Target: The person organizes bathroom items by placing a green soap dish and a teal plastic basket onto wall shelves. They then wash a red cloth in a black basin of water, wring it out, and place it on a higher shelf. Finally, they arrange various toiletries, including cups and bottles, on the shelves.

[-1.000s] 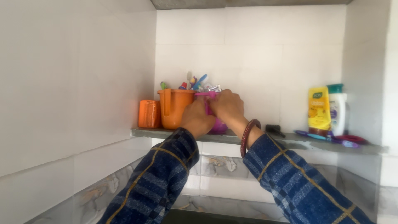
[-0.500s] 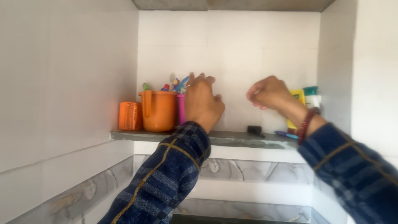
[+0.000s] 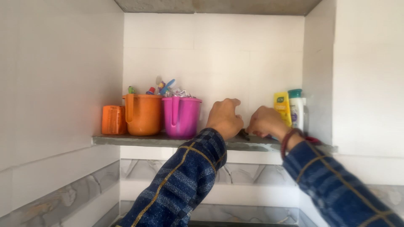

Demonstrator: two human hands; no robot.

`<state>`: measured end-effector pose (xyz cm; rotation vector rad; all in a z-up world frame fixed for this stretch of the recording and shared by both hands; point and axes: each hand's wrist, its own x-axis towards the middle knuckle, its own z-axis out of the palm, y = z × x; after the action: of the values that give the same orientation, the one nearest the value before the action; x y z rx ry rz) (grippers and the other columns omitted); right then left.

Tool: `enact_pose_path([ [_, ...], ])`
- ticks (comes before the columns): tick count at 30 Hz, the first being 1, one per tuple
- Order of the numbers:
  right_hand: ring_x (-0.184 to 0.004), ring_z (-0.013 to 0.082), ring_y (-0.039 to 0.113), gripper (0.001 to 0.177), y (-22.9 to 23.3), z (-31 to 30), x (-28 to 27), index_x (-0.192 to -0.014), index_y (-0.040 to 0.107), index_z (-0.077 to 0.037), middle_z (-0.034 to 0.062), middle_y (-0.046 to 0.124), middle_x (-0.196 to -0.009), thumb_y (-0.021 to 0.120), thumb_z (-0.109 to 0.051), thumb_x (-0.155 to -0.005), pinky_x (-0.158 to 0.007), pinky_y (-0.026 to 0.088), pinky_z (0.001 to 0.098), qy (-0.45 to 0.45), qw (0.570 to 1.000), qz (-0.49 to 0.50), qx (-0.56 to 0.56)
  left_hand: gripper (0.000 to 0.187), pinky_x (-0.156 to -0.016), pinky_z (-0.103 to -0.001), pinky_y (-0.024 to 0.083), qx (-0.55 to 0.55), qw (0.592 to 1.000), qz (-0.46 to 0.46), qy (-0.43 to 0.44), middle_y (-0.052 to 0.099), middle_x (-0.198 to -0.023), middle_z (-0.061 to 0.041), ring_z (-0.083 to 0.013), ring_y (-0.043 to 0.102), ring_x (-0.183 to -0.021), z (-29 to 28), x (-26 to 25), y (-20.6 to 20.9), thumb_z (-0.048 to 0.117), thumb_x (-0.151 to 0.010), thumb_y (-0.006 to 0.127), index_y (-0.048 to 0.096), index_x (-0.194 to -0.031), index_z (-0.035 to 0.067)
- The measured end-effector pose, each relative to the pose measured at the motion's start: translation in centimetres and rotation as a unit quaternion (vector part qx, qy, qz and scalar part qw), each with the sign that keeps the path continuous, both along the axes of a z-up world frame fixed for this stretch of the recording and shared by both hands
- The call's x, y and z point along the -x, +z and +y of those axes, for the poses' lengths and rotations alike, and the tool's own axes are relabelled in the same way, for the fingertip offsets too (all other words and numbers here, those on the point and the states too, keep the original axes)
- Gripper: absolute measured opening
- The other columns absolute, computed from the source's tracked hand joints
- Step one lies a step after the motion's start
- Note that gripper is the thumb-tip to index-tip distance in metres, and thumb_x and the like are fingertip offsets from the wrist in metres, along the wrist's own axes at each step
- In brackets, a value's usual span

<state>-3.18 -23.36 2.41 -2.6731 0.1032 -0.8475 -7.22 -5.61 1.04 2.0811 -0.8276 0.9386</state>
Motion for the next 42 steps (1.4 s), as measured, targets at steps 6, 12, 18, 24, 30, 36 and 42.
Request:
enact_pose_path([
  [6, -0.06, 0.0276, 0.073, 0.023, -1.1, 1.3, -3.1, -0.066, 0.076, 0.0, 0.0175, 0.074, -0.064, 0.078, -0.021, -0.074, -0.06, 0.058, 0.0358, -0.061, 0.996, -0.013, 0.069, 0.05, -0.12, -0.043, 0.024, -0.025, 0.997, -0.071, 0.024, 0.051, -0.145, -0.021, -0.0399, 0.027, -0.147, 2.2, -0.1, 0.2, 0.0, -0.082, 0.067, 0.061, -0.132, 0.003],
  [12, -0.057, 0.0274, 0.074, 0.016, -0.8, 2.4, -5.5, -0.068, 0.076, 0.002, 0.0179, 0.074, -0.064, 0.078, -0.014, -0.073, -0.061, 0.06, 0.0352, -0.053, 0.997, -0.031, 0.041, 0.048, -0.124, -0.042, 0.02, -0.014, 0.993, -0.108, 0.05, 0.052, -0.145, -0.022, -0.0418, 0.027, -0.149, 5.6, -0.9, 0.7, 0.0, -0.082, 0.067, 0.063, -0.13, 0.001],
  [18, -0.058, 0.0244, 0.075, 0.022, -0.6, 7.4, -6.7, -0.07, 0.078, 0.002, 0.0166, 0.075, -0.065, 0.081, -0.02, -0.072, -0.063, 0.06, 0.033, 0.029, 0.998, -0.036, 0.035, 0.046, -0.127, -0.041, 0.017, 0.005, 0.987, -0.155, 0.036, 0.06, -0.135, -0.027, -0.0402, 0.043, -0.141, 7.2, -2.5, 0.3, -0.002, -0.078, 0.066, 0.065, -0.124, -0.004],
  [24, -0.056, 0.0229, 0.072, 0.037, -1.5, 11.5, -6.8, -0.071, 0.073, -0.001, 0.0112, 0.071, -0.062, 0.074, -0.035, -0.086, -0.062, 0.059, 0.0349, 0.151, 0.984, -0.093, 0.0, 0.046, -0.127, -0.04, 0.016, 0.011, 0.988, -0.151, 0.031, 0.062, -0.132, -0.027, -0.0398, 0.046, -0.138, 7.7, -2.6, 0.0, -0.003, -0.077, 0.067, 0.065, -0.123, -0.006],
  [30, -0.064, 0.0213, 0.077, 0.031, 0.2, 9.3, -6.1, -0.069, 0.075, -0.005, 0.008, 0.074, -0.062, 0.073, -0.03, -0.087, -0.07, 0.062, 0.0347, 0.076, 0.994, -0.068, 0.038, 0.05, -0.122, -0.041, 0.022, 0.014, 0.991, -0.126, 0.029, 0.06, -0.135, -0.025, -0.0416, 0.038, -0.142, 6.5, -2.2, 0.0, 0.004, -0.078, 0.075, 0.064, -0.126, -0.003],
  [36, -0.072, 0.0237, 0.079, 0.019, 3.8, 0.1, -5.1, -0.077, 0.077, -0.009, 0.0122, 0.077, -0.076, 0.067, -0.014, -0.092, -0.075, 0.061, 0.0365, -0.043, 0.994, -0.088, 0.043, 0.053, -0.119, -0.041, 0.031, 0.013, 0.996, -0.083, 0.01, 0.059, -0.136, -0.025, -0.0398, 0.038, -0.144, 3.4, -1.4, -0.2, 0.009, -0.078, 0.077, 0.064, -0.129, 0.0],
  [42, -0.084, 0.0323, 0.073, 0.011, 4.3, -10.2, -5.3, -0.079, 0.083, -0.009, 0.0138, 0.075, -0.083, 0.075, -0.015, -0.084, -0.08, 0.058, 0.0403, -0.104, 0.965, -0.206, 0.126, 0.054, -0.12, -0.04, 0.031, -0.009, 0.996, -0.087, -0.03, 0.059, -0.138, -0.023, -0.0407, 0.036, -0.145, -0.8, -2.0, -0.4, 0.008, -0.08, 0.076, 0.062, -0.131, -0.001],
])
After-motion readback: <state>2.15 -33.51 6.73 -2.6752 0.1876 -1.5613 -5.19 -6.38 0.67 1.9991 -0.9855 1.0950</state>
